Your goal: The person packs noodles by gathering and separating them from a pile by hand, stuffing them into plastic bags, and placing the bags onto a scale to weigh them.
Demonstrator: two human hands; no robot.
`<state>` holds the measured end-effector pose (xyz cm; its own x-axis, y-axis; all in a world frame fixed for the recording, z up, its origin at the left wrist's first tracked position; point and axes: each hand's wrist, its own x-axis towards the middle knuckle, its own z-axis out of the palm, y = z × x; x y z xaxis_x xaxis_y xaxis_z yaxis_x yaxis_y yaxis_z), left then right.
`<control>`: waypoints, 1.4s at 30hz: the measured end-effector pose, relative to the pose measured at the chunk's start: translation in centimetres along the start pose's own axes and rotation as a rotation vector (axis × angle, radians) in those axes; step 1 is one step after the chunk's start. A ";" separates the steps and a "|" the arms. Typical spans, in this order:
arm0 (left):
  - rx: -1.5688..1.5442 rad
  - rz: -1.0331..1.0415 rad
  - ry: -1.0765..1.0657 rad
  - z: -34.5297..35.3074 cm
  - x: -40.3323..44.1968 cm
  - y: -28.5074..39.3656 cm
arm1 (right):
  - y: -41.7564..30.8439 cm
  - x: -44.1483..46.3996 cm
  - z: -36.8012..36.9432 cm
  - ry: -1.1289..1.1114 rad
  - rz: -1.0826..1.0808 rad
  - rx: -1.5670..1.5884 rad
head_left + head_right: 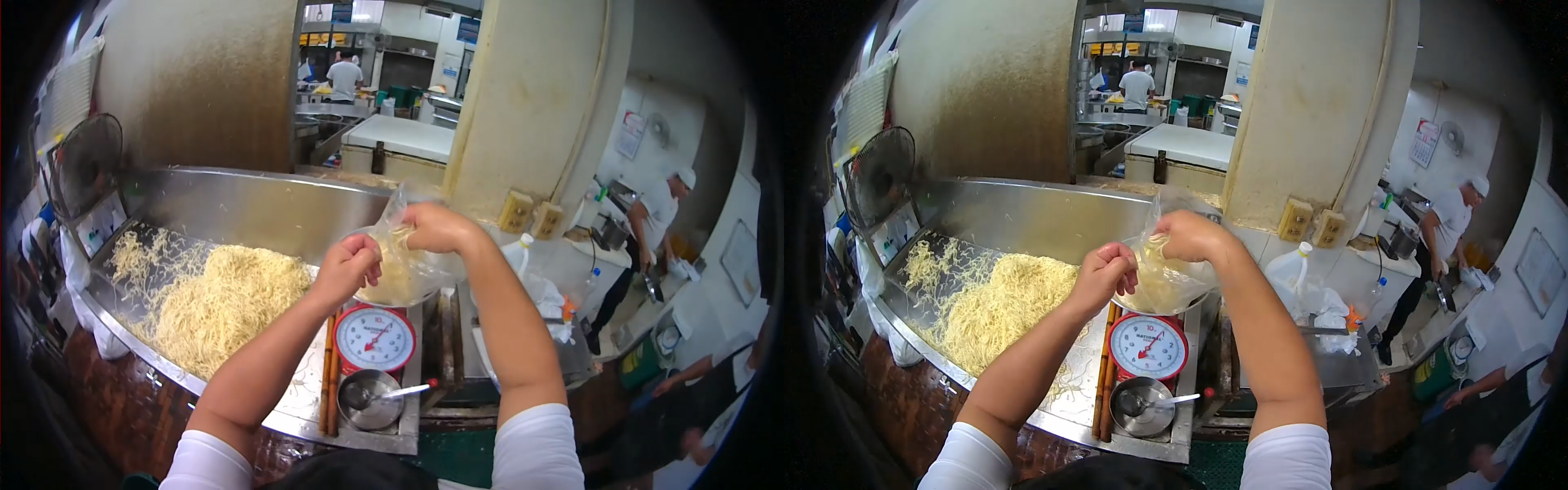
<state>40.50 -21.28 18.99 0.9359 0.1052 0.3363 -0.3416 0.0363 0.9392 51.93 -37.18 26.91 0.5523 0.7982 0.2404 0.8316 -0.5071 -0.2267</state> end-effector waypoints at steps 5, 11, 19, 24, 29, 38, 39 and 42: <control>0.009 0.005 0.014 -1.4 -0.4 -0.2 | -0.4 2.1 -0.5 0.085 0.013 0.013; 0.006 0.003 -0.008 -2.0 -0.7 -0.5 | -2.6 2.0 -2.4 0.227 0.100 0.074; 0.467 -0.266 0.125 -13.0 -5.7 -3.7 | -4.5 -3.8 -4.1 0.370 0.138 0.177; 1.376 -0.491 0.481 -29.8 -18.1 -14.8 | -5.5 -8.7 -6.2 0.419 0.171 0.355; 1.300 -0.658 0.440 -30.2 -24.3 -17.8 | -7.5 -9.1 -7.2 0.436 0.264 0.432; 1.224 -0.025 0.697 -31.0 -16.2 -10.1 | -12.6 -4.4 -2.9 0.305 0.049 0.455; 0.979 -0.009 0.729 -31.7 -15.5 -10.9 | -13.2 -4.0 -2.1 0.288 0.020 0.488; 0.379 -0.072 0.731 -35.2 -14.2 -16.7 | -14.1 -3.1 -0.1 0.208 0.026 0.467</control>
<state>29.88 11.57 -3.95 0.6173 0.7400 0.2671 -0.1086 -0.2561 0.9605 38.50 -32.48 29.48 0.6119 0.6817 0.4010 0.7286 -0.2887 -0.6211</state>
